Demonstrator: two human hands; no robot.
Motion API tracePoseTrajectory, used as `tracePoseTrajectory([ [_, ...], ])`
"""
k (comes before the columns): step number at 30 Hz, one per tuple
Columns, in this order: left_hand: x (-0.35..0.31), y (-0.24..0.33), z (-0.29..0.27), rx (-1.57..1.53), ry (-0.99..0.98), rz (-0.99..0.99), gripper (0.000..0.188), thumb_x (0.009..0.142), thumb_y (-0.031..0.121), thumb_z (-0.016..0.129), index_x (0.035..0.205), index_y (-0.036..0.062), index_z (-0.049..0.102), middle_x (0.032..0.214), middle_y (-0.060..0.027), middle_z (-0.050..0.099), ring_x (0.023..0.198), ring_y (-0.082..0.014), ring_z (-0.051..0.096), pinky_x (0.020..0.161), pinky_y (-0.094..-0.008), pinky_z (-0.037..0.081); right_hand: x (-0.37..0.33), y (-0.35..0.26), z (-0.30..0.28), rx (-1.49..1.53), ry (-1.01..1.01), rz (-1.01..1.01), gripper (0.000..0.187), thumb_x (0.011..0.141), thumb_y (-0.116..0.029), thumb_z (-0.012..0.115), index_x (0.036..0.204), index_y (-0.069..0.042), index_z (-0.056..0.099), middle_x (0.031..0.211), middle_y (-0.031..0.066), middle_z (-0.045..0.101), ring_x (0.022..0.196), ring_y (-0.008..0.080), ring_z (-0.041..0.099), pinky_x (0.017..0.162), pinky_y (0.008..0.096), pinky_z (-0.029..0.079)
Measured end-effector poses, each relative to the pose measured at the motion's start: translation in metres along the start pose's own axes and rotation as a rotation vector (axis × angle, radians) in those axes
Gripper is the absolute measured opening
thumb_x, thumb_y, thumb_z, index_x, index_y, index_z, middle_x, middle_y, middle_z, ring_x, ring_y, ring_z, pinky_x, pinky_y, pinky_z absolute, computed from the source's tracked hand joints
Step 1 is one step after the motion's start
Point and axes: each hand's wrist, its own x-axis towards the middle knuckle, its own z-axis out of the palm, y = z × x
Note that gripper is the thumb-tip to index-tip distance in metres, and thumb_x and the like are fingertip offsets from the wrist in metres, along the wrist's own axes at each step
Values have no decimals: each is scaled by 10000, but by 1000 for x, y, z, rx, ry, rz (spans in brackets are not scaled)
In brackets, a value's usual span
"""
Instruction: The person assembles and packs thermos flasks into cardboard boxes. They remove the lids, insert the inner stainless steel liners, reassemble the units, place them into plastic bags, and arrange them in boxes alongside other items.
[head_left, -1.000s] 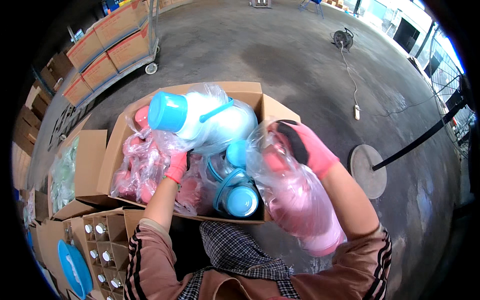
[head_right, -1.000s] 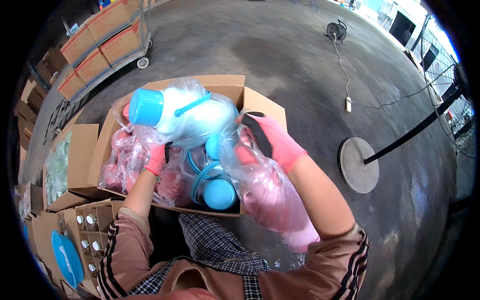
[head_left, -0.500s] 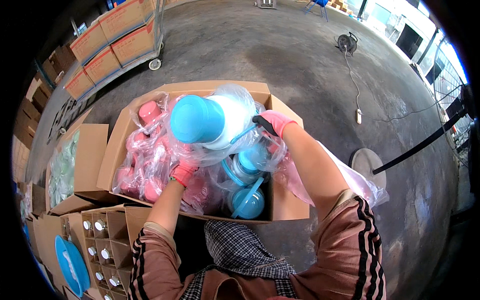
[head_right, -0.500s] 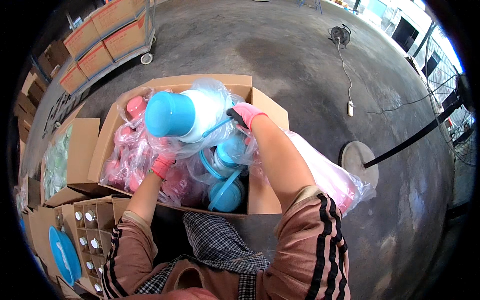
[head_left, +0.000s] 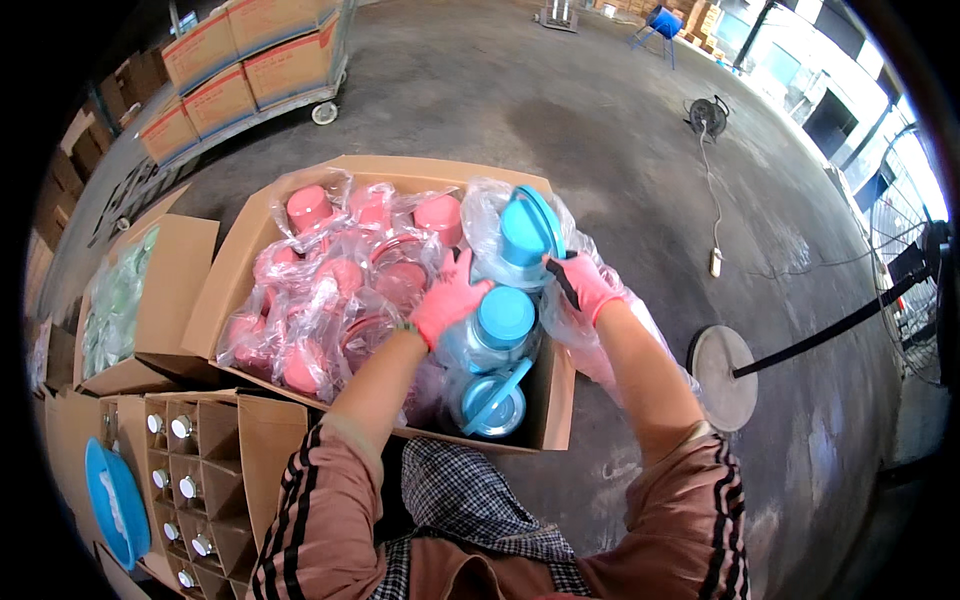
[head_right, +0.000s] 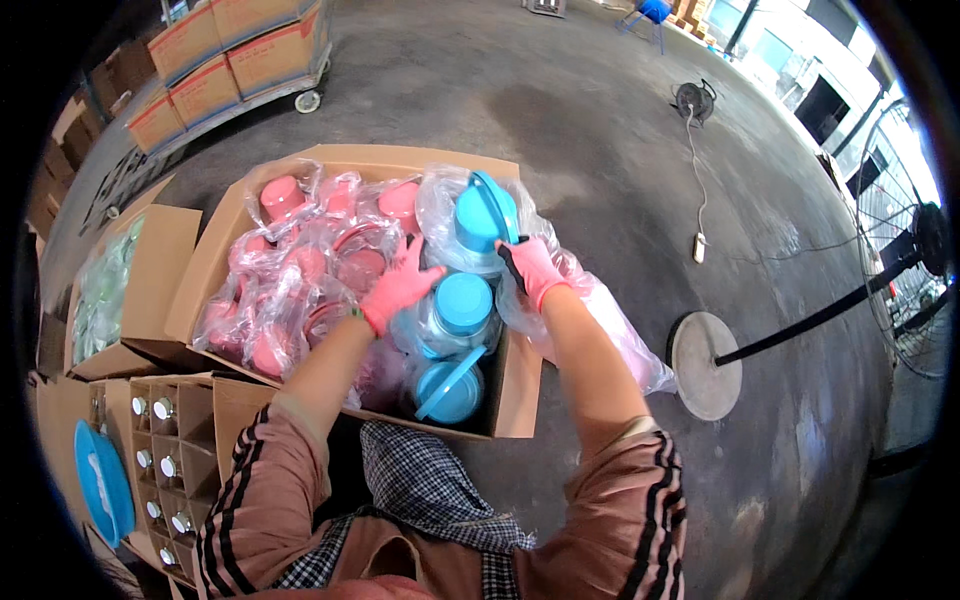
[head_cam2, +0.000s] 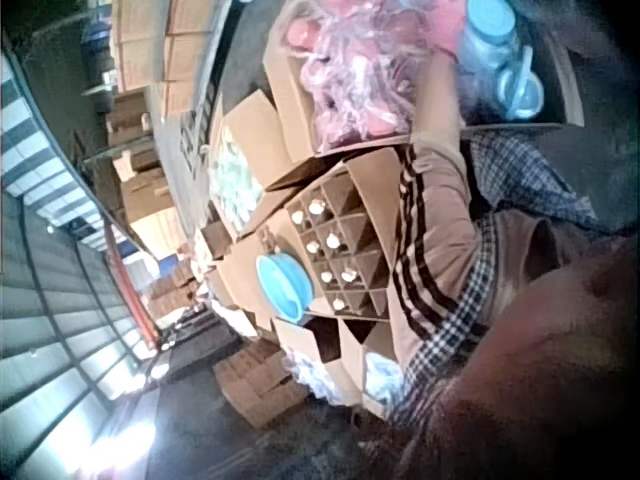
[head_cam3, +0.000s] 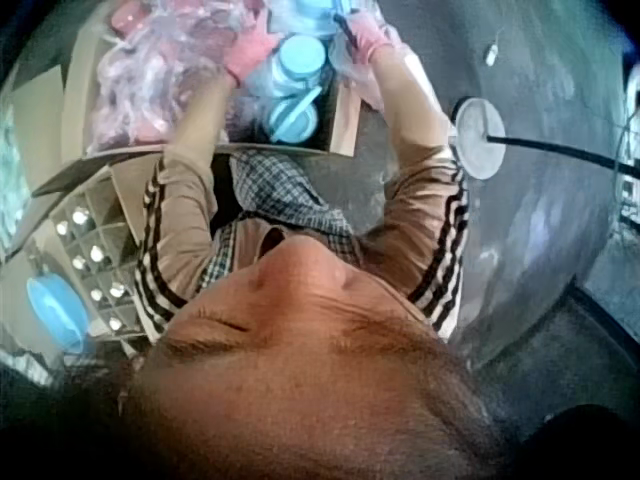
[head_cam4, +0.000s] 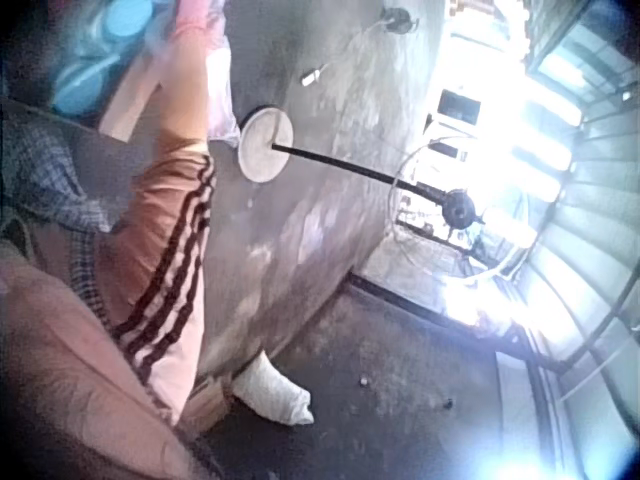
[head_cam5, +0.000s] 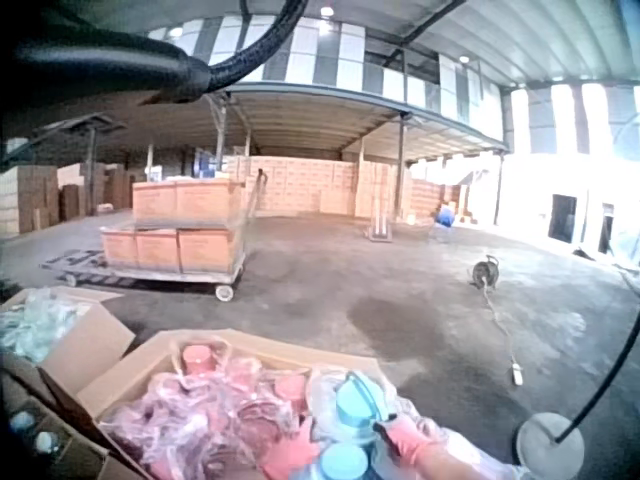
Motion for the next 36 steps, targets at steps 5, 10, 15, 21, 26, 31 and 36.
tracePoseTrajectory([
  [5,-143,-23,-43,267,108,252,633,734,244,643,1249,2,364,1275,-258,329,1175,-401,343,976,-411,311,-23,-1,7,334,-79,53,317,736,-205,661,967,-1,583,625,43,558,577,152,524,537,280,423],
  [10,-312,-53,-86,102,128,-209,524,699,112,652,1166,-18,451,1254,-217,382,1165,-375,368,973,-406,314,-114,-30,-116,383,176,121,196,780,-137,569,957,-57,583,700,-15,539,582,70,503,514,197,394],
  [15,-372,-34,-107,336,323,-102,510,679,59,618,1155,-19,450,1241,-221,394,1148,-390,371,964,-421,311,-221,-110,-160,264,329,-418,321,831,-127,508,1123,6,522,919,46,584,829,122,542,744,224,406],
  [21,-363,28,-115,251,279,84,494,672,176,666,1105,1,505,1199,-205,415,1096,-340,420,946,-380,332,-308,-231,-69,337,-22,-737,477,806,-264,510,1159,55,483,1158,134,515,1122,252,443,990,328,273],
  [26,-409,41,-113,272,418,77,565,701,293,653,1163,27,468,1192,-189,428,1067,-346,417,935,-394,329,-372,-295,-22,530,-239,-863,685,641,-285,613,1198,46,390,1203,266,438,1142,347,418,994,435,288],
  [31,-484,35,-153,110,764,-145,860,616,304,743,1282,-3,294,1307,-204,300,1222,-341,283,1015,-388,233,-428,-331,32,493,-424,-991,691,649,-245,584,1232,54,365,1211,228,448,1114,324,449,967,402,345],
  [36,-590,19,-205,133,1151,-155,1063,581,376,781,1347,-16,157,1383,-169,223,1289,-266,207,1051,-369,166,-495,-353,95,557,-693,-1118,642,696,-221,544,1244,59,360,1226,201,442,1122,294,442,964,372,341],
])
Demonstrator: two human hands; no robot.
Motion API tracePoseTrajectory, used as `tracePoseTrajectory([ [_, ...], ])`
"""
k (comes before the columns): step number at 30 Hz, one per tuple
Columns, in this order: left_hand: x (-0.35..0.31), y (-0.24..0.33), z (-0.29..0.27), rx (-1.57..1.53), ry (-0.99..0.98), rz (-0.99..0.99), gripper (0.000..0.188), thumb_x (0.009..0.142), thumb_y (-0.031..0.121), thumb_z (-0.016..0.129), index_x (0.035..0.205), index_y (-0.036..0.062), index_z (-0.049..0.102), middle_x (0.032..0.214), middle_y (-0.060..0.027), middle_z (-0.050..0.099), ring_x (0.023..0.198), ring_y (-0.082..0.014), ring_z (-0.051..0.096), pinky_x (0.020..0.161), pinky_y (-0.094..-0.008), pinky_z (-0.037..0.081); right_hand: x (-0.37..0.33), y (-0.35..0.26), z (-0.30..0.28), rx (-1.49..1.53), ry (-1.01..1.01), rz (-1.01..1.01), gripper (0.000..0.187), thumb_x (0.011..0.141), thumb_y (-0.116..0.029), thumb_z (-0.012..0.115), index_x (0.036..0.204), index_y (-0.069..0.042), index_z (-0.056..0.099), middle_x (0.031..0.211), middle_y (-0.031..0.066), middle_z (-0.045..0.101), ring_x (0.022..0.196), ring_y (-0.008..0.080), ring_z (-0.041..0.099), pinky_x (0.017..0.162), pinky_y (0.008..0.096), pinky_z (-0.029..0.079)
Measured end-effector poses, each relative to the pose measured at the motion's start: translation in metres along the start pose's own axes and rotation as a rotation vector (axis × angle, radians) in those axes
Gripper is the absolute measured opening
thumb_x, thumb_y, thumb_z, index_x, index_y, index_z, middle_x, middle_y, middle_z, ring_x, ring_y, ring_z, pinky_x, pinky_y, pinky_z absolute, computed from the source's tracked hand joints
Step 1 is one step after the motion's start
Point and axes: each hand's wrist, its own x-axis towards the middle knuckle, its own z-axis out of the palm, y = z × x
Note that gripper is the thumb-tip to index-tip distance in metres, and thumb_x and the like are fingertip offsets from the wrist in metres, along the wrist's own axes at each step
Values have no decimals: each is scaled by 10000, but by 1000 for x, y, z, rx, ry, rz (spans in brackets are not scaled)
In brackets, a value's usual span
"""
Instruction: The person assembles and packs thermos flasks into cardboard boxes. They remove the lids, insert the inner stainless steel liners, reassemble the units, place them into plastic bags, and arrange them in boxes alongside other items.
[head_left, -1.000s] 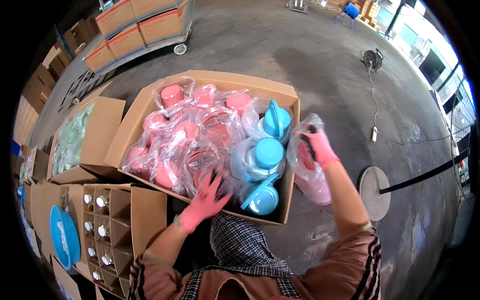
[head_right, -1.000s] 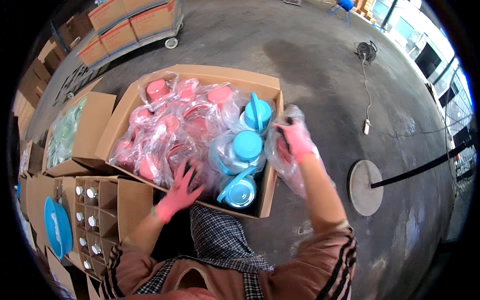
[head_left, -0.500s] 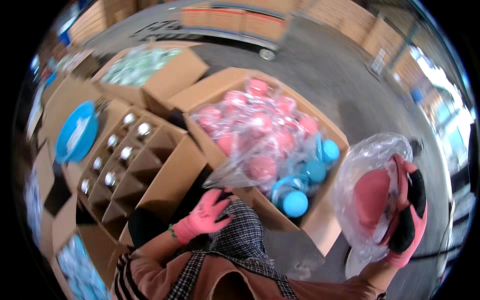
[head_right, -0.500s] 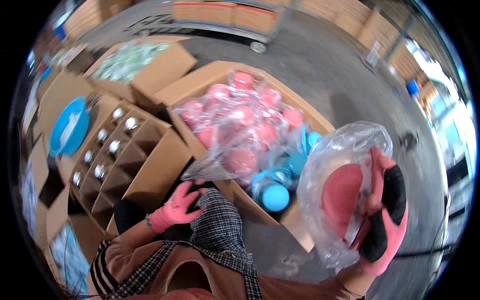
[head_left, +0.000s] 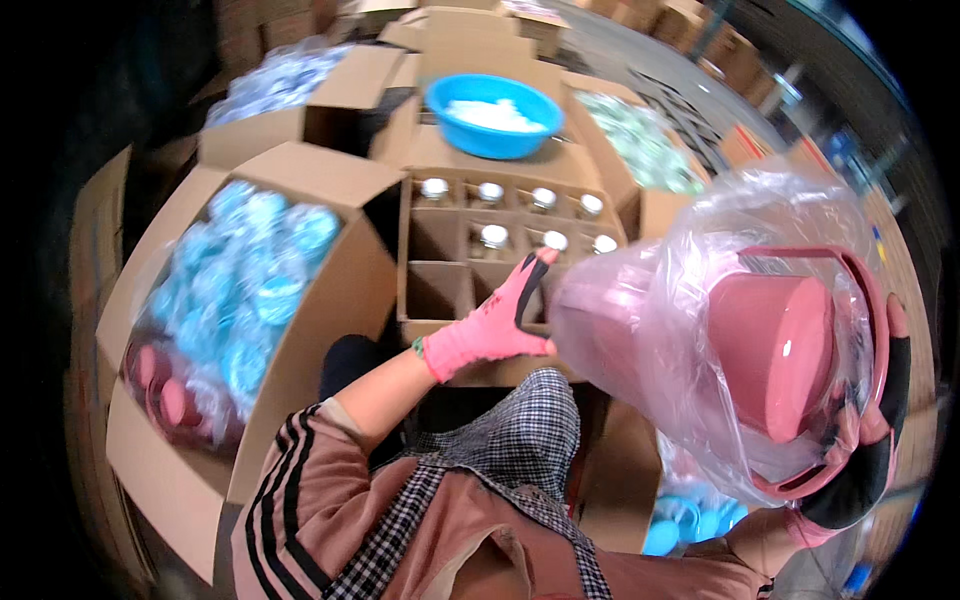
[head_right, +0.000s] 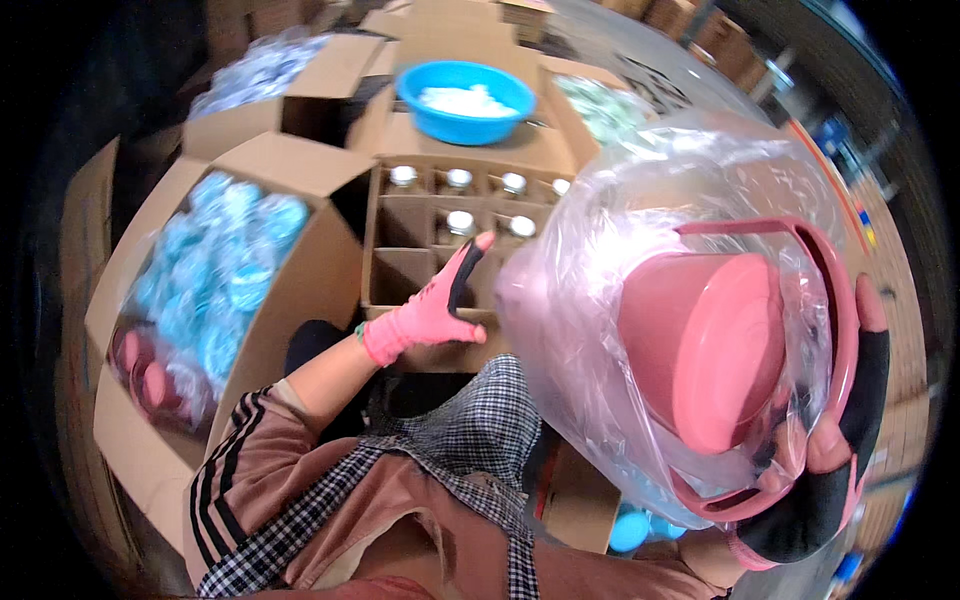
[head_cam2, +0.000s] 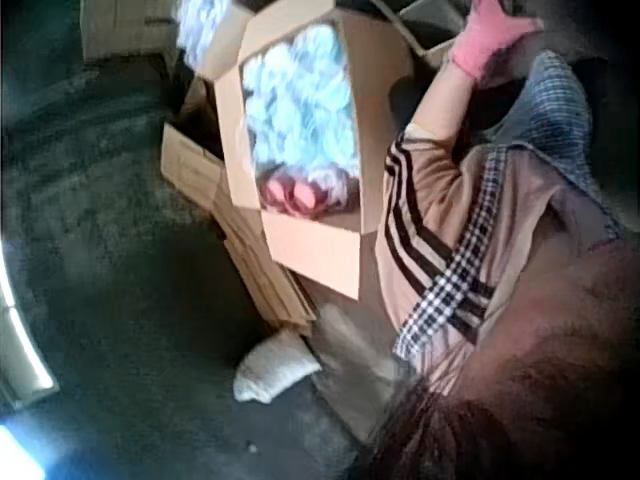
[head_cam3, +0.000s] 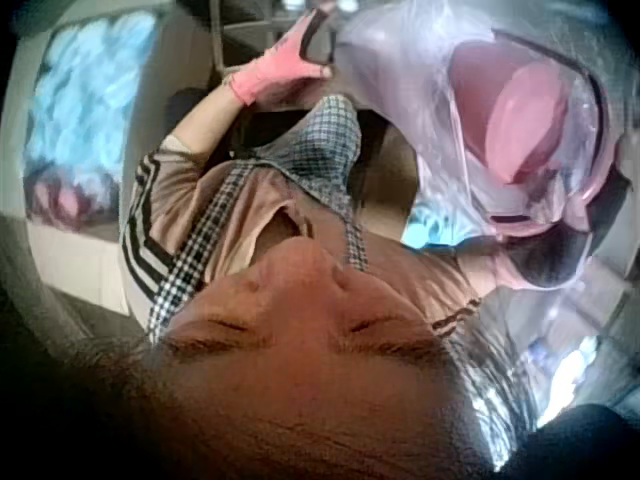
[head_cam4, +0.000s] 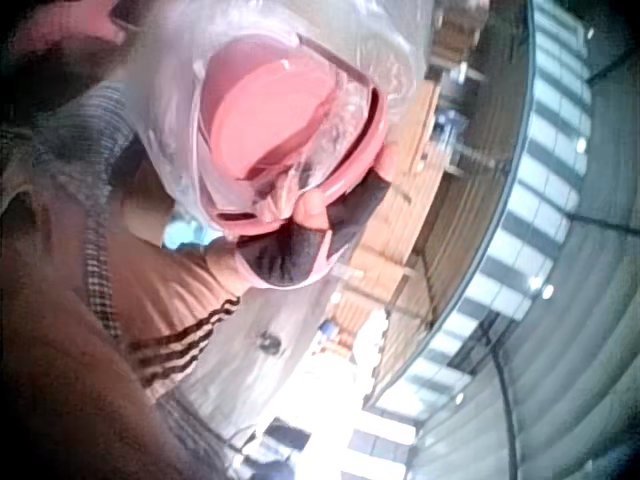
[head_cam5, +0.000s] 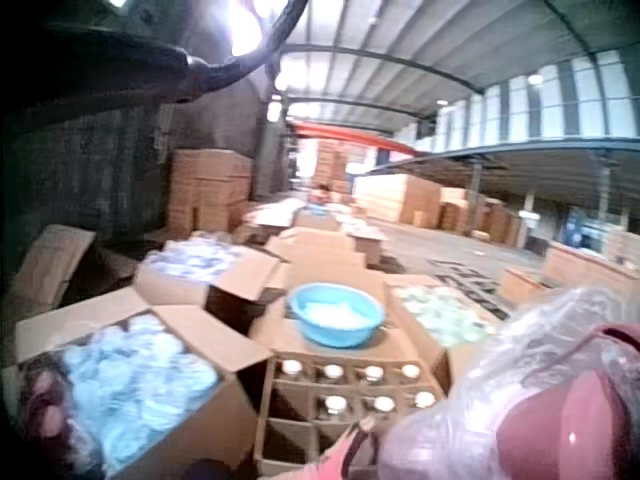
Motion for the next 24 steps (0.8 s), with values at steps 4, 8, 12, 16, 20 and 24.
tracePoseTrajectory([
  [4,-27,-20,-82,-193,247,-107,975,552,367,783,1301,-10,284,1309,-179,349,1232,-290,314,1020,-367,250,0,3,68,156,-178,-30,596,739,-208,511,1248,61,358,1238,188,432,1131,274,432,960,351,337],
  [8,-84,-1,-127,80,302,-340,664,613,355,731,1122,-5,503,1168,-210,484,1091,-312,470,930,-363,368,-2,1,128,276,-364,5,551,782,-195,479,1253,62,355,1251,175,421,1140,253,422,955,331,333],
  [12,-157,25,-106,28,306,-609,643,652,391,709,1126,3,513,1301,-237,345,1208,-336,348,1000,-375,281,-16,23,176,402,-614,122,506,825,-181,446,1258,64,353,1263,162,411,1150,233,412,951,311,330],
  [16,-221,33,-98,1,296,-645,600,616,301,760,1103,31,534,1295,-234,342,1184,-348,371,978,-394,303,-14,78,192,521,-846,351,463,868,-168,413,1263,65,350,1276,149,401,1159,212,402,946,291,326],
  [20,-222,51,-102,97,475,-733,586,635,311,730,1106,23,535,1316,-234,315,1214,-348,331,994,-385,293,-34,171,197,274,-502,326,513,830,-282,515,1246,-7,396,1204,105,448,1097,198,431,940,322,330],
  [24,-228,30,-105,-183,553,-611,509,651,205,697,1097,14,542,1227,-178,440,1173,-330,380,974,-361,309,-134,328,186,478,-883,618,435,870,-306,426,1211,-37,428,1148,68,485,1033,180,460,913,303,353],
])
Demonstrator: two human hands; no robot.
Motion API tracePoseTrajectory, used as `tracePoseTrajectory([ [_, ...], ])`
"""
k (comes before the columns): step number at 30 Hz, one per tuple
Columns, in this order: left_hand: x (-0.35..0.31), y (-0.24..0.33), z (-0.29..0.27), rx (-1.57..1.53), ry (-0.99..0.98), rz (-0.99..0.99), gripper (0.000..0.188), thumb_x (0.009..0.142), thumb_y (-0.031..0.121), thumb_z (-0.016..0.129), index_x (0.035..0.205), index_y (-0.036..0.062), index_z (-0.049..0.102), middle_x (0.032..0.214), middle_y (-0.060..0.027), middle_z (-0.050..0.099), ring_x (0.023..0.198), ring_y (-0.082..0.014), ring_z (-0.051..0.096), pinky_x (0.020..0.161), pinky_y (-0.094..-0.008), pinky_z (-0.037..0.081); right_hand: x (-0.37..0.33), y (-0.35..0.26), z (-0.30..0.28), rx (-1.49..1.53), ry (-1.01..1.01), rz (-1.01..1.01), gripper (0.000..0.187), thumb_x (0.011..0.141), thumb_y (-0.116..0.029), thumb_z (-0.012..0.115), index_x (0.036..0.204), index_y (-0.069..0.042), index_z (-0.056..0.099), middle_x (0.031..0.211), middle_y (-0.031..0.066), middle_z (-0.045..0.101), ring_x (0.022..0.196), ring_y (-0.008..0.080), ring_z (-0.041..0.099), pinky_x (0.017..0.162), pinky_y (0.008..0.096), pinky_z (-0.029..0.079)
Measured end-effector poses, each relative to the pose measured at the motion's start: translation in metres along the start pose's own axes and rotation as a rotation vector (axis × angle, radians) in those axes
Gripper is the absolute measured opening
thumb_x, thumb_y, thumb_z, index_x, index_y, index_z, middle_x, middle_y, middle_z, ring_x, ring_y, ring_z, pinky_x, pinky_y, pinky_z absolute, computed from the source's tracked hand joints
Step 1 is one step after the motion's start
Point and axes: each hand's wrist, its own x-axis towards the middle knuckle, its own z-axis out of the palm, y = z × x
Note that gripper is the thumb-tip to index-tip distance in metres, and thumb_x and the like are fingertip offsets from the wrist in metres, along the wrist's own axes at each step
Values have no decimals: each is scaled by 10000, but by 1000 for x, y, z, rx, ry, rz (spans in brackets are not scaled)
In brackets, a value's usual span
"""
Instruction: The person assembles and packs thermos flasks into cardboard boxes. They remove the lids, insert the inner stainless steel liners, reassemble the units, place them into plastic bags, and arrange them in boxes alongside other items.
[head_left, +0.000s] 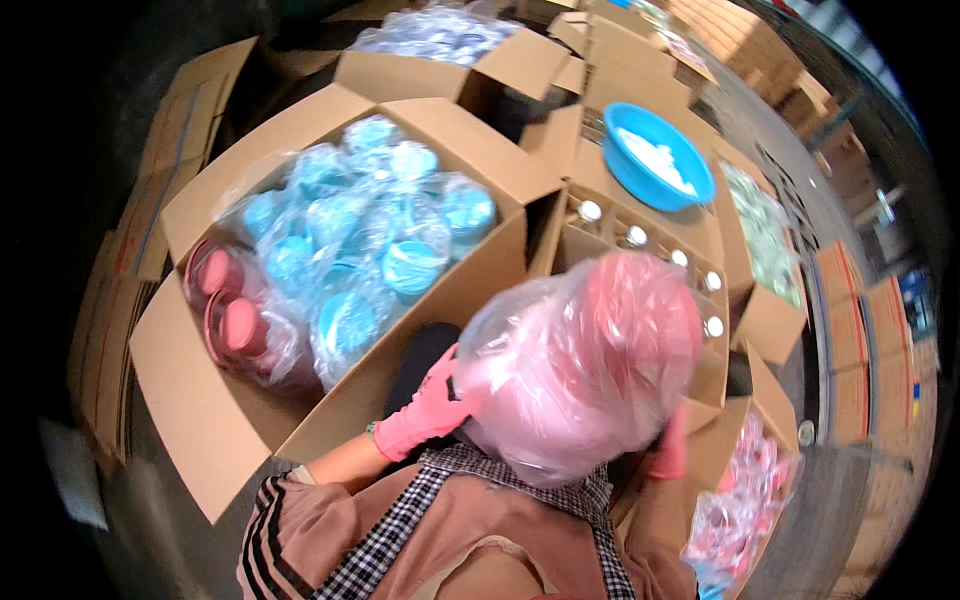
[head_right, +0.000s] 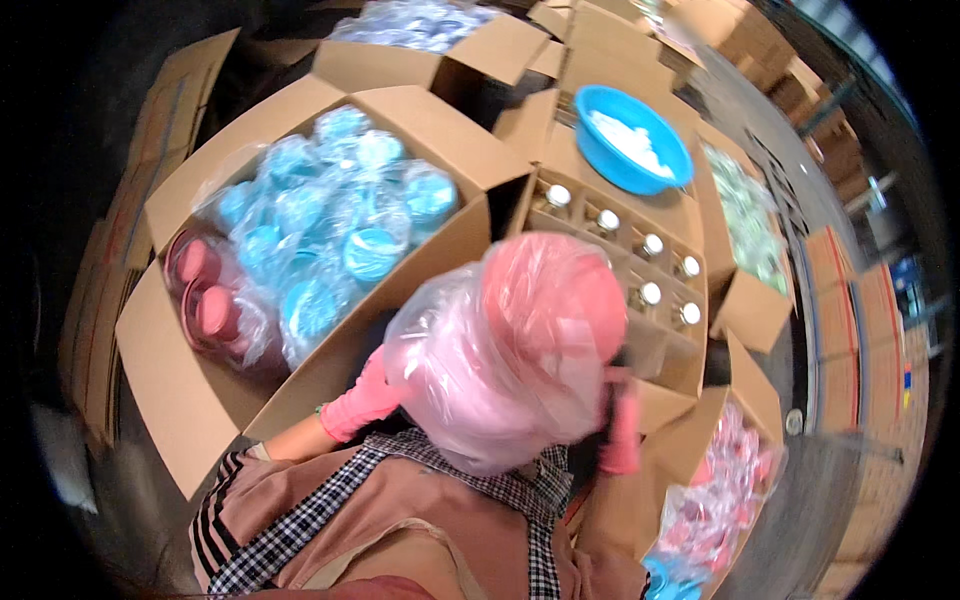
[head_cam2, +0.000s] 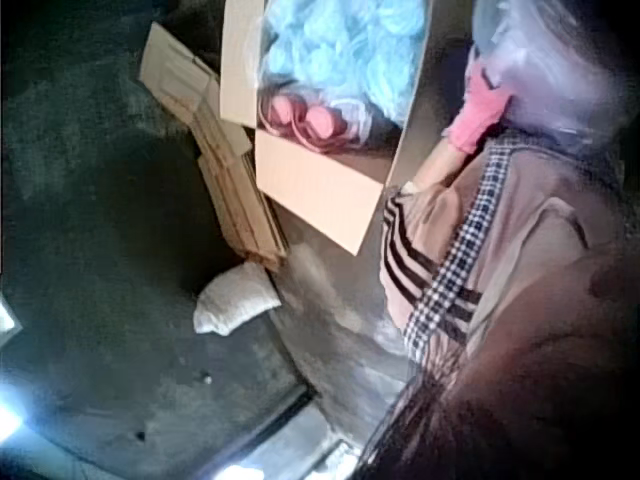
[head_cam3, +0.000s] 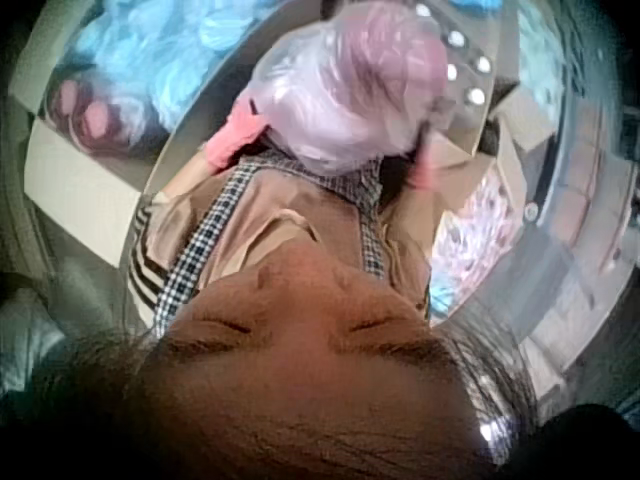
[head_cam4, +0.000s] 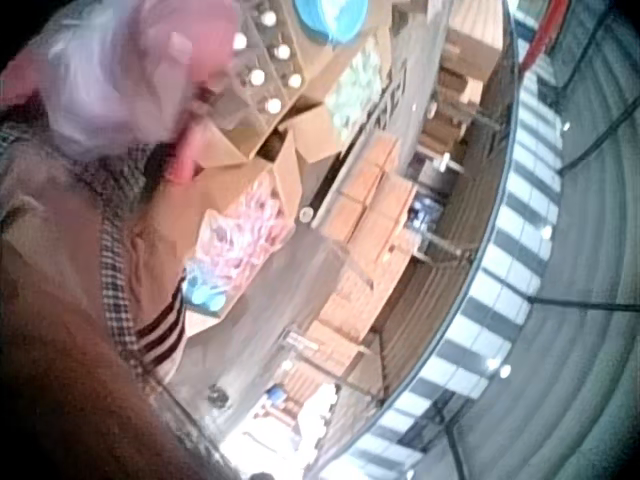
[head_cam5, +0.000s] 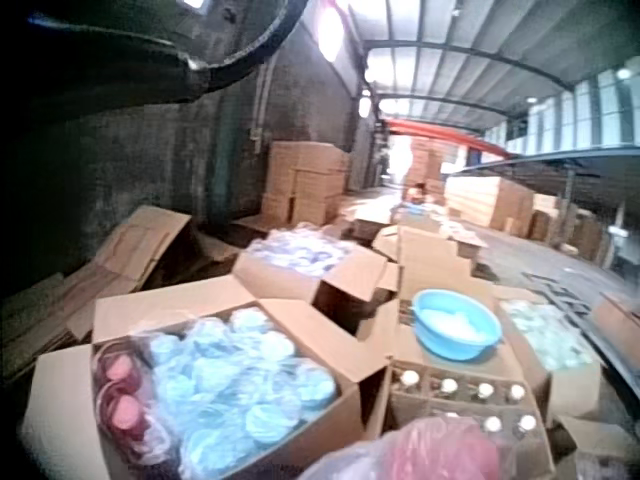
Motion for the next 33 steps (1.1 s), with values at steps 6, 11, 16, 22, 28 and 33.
tracePoseTrajectory([
  [6,-12,-70,38,130,69,47,605,671,235,702,1150,-31,444,1265,-215,368,1170,-345,365,967,-390,307,-51,41,23,216,388,94,413,859,-297,459,1201,-66,449,1056,37,532,952,150,499,831,284,405],
  [11,-12,-62,60,454,0,98,543,688,243,694,1090,-38,461,1230,-287,354,1141,-412,363,953,-426,315,-71,-129,18,116,459,-495,770,807,-637,342,1362,-120,214,1326,22,334,1195,151,337,976,308,286],
  [16,-25,-48,73,600,-23,289,552,668,249,721,1065,-43,473,1164,-328,390,1086,-444,408,905,-440,367,-78,-147,23,-343,460,-393,746,807,-512,475,1319,-7,276,1259,100,392,1115,186,380,943,313,282],
  [22,-12,20,89,727,-250,560,534,617,259,748,994,-19,493,1088,-269,450,921,-401,502,800,-410,423,-118,-166,0,-609,680,-636,734,735,-400,626,1251,38,341,1257,187,383,1173,284,365,979,382,278],
  [28,-12,-39,77,783,-141,533,613,634,281,717,1082,-42,450,1159,-295,381,1034,-443,412,874,-478,364,-115,-151,30,-1421,589,-591,919,624,-457,689,1290,35,292,1322,279,243,1167,498,257,982,504,228],
  [33,-23,-72,59,790,-171,610,725,588,298,721,1146,-50,416,1218,-315,321,1106,-475,335,934,-509,299,-133,-169,-5,-621,431,-519,808,708,-536,600,1288,-29,356,1324,211,316,1202,330,320,1006,426,228],
])
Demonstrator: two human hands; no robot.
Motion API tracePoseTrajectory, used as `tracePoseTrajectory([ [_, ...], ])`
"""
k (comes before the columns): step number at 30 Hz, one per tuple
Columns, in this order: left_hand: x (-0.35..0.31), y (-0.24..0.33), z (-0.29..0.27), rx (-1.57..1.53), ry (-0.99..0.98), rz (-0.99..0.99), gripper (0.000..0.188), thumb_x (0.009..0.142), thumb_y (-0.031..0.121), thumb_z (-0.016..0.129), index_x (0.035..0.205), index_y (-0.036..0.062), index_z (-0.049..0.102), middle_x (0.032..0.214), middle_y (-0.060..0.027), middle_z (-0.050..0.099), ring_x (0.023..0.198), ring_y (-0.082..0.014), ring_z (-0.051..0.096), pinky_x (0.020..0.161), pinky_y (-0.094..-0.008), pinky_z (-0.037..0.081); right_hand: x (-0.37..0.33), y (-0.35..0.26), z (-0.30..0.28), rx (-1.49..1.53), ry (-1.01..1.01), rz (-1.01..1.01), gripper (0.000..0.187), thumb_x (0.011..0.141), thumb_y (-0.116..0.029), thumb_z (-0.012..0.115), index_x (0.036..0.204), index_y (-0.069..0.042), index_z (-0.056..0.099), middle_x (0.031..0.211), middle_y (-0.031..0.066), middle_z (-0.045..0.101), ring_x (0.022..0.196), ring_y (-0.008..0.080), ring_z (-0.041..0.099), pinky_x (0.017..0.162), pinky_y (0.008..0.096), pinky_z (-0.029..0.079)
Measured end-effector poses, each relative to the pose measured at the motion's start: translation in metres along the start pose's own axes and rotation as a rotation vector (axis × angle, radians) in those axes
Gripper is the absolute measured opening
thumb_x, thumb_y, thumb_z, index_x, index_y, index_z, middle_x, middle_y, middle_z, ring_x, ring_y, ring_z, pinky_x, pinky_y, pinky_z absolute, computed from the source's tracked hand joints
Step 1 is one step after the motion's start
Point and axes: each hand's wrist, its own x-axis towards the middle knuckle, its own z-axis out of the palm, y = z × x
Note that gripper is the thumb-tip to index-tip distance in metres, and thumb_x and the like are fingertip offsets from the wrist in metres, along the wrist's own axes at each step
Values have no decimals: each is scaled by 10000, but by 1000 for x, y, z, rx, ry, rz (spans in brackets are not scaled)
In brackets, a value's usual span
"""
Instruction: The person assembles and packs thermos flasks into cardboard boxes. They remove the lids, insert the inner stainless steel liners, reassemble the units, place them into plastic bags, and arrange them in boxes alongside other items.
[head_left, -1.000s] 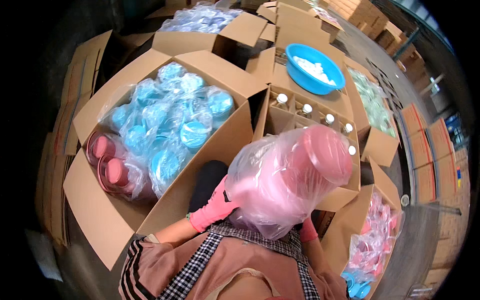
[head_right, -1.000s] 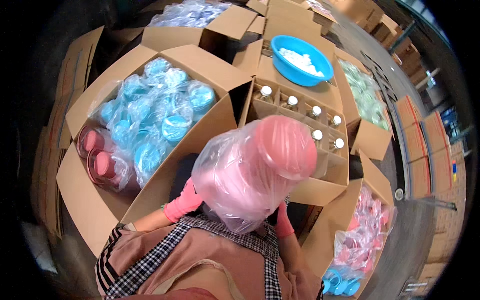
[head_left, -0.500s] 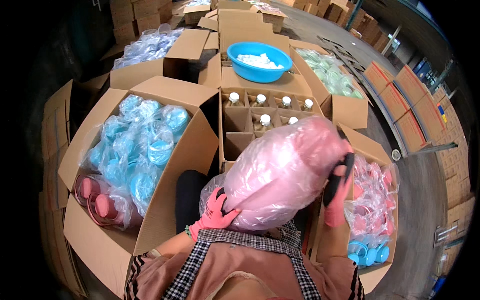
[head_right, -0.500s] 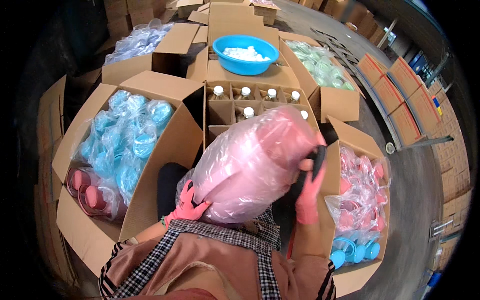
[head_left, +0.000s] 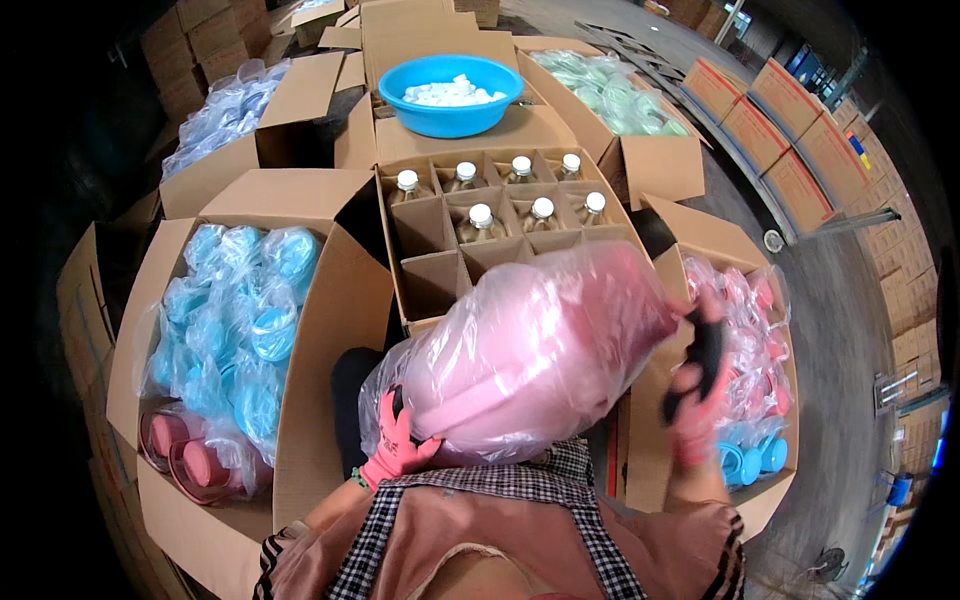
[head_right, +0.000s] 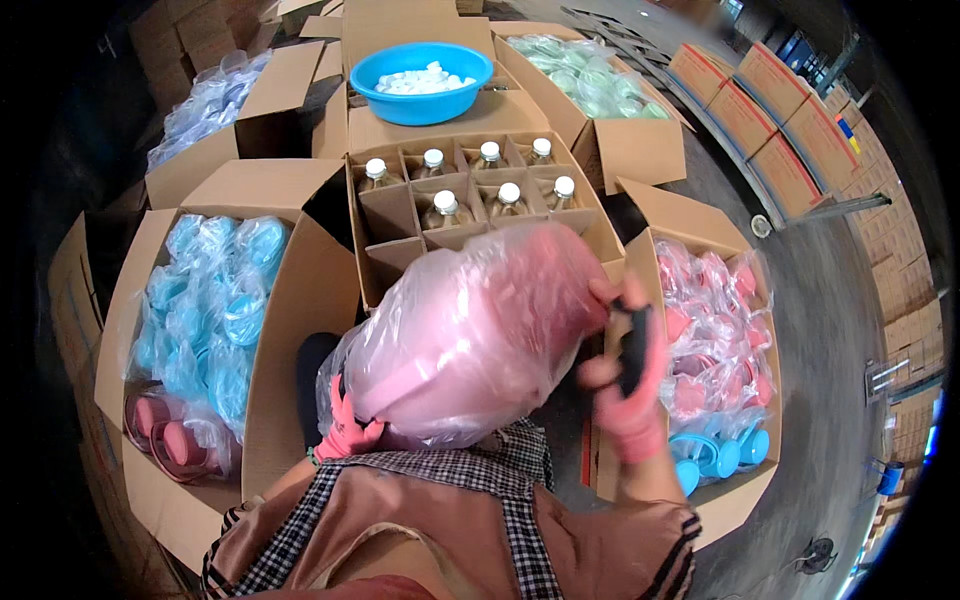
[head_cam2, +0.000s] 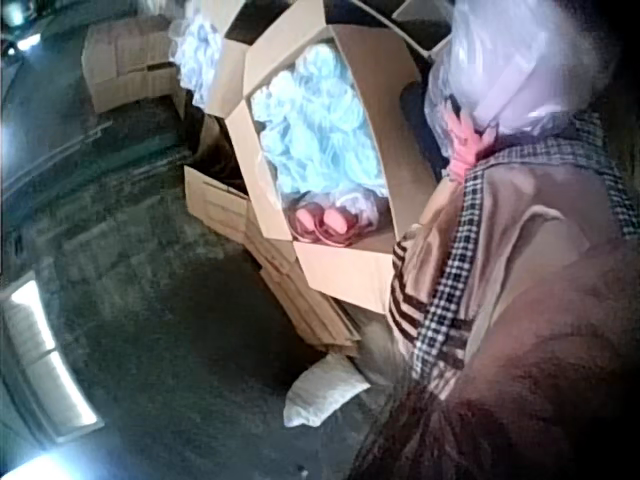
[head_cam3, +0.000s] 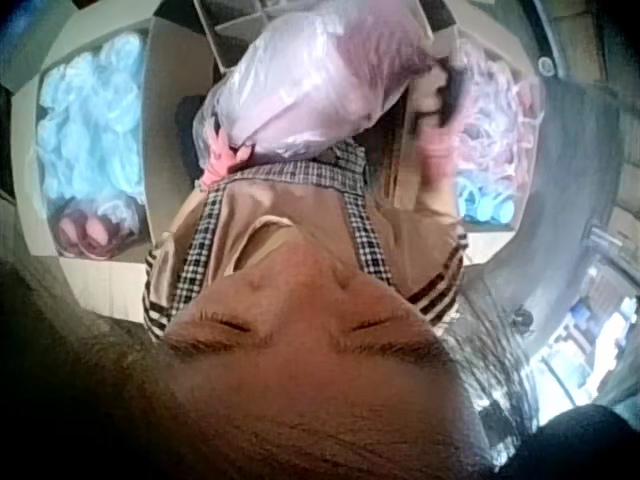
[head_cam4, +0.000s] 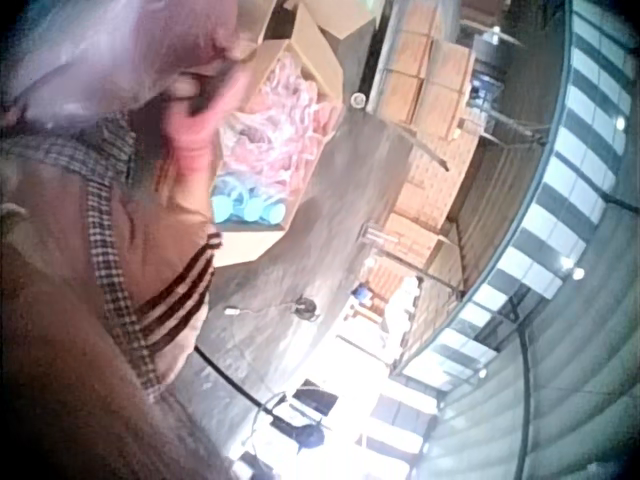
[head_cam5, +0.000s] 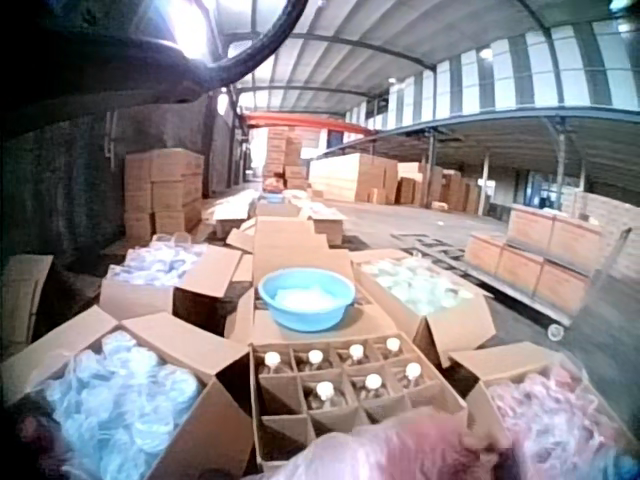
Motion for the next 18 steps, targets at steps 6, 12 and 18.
tracePoseTrajectory([
  [6,10,1,-9,-21,-185,27,799,601,276,689,1179,-140,326,1279,-326,275,1146,-482,311,963,-511,278,64,-2,-24,-307,-472,227,537,834,-402,485,1197,-10,431,1150,154,507,1058,295,488,903,369,365],
  [12,8,-4,-20,83,-269,29,723,624,260,660,1144,-139,354,1277,-306,306,1132,-461,347,958,-496,296,78,-86,5,-1012,-437,92,340,666,-228,635,907,-18,518,911,146,525,872,329,499,784,401,394],
  [18,21,-18,-34,-88,-183,35,410,651,92,621,1036,-7,523,1053,-199,525,962,-370,500,830,-405,420,37,-61,84,-677,-1086,-614,387,645,-169,612,989,-27,506,882,124,507,891,263,504,779,370,410],
])
